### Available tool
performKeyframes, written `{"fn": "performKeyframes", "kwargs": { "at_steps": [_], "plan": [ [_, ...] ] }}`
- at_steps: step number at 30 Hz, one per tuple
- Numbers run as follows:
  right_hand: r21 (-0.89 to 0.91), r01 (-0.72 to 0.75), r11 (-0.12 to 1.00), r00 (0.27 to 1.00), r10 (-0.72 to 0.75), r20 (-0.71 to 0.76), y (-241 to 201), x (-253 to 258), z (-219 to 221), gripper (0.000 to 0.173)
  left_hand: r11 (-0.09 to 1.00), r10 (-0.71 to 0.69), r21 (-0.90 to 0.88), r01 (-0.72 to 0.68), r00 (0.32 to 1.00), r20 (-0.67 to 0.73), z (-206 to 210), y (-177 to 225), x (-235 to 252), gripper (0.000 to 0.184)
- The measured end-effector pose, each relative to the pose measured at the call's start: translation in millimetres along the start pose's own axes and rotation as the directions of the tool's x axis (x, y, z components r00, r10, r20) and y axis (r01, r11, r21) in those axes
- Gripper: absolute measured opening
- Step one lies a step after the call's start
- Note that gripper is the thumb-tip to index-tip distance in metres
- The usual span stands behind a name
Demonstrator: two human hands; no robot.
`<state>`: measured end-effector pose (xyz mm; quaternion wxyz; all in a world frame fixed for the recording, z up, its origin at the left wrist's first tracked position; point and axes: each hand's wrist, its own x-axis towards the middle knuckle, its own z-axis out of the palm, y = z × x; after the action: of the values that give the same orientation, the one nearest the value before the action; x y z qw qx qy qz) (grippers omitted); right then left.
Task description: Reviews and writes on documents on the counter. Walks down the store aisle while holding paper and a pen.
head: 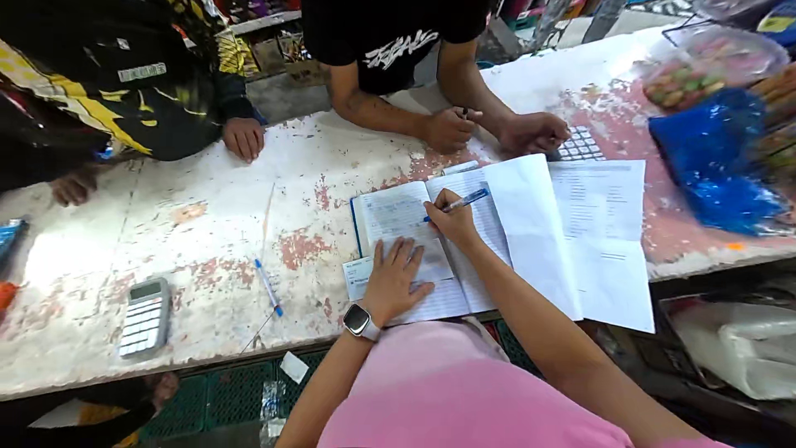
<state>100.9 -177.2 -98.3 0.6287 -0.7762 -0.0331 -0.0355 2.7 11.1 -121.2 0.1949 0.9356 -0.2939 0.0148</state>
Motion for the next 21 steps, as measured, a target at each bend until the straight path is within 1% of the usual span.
{"fn": "performKeyframes", "kwargs": {
  "at_steps": [3,6,10,14,16,18,19,21],
  "plan": [
    [-0.038,0.046,0.998,0.999,-0.047,-0.019,0.1,2.3,2.5,0.022,1.0,0.002,0.004,-0.002,1.0,0.01,-3.6,-1.4,0.4,0.072],
    [-0.125,0.116,0.985,0.993,-0.117,-0.004,4.7,2.8,5.5,0.021,1.0,0.004,0.012,-0.004,1.0,0.011,-3.6,-1.6,-0.1,0.072],
    [-0.195,0.152,0.969,0.988,-0.157,-0.011,1.6,3.2,5.6,0.023,1.0,0.004,0.011,-0.005,1.0,0.013,-4.4,-2.3,0.1,0.072],
    [-0.251,0.208,0.946,0.978,-0.205,0.036,2.7,2.7,6.2,0.025,1.0,-0.002,0.008,0.001,1.0,0.026,-4.3,-2.5,-0.5,0.071],
    [-0.264,0.197,0.944,0.98,-0.186,0.066,3.9,3.6,5.7,0.023,1.0,-0.009,-0.003,0.009,1.0,0.027,-4.8,-1.8,-0.5,0.07],
    [-0.244,0.15,0.958,0.988,-0.136,0.075,3.0,4.1,4.0,0.022,1.0,-0.009,-0.009,0.009,1.0,0.025,-4.3,-1.0,-0.8,0.07],
    [-0.203,0.107,0.973,0.993,-0.097,0.062,-0.9,4.2,3.6,0.02,1.0,-0.008,-0.013,0.009,1.0,0.024,-3.9,-0.7,-0.8,0.07],
    [-0.079,0.03,0.996,0.999,-0.028,0.03,-22.2,6.3,8.3,0.018,1.0,-0.008,-0.021,0.008,1.0,0.017,-5.5,-1.0,0.9,0.07]
  ]
}}
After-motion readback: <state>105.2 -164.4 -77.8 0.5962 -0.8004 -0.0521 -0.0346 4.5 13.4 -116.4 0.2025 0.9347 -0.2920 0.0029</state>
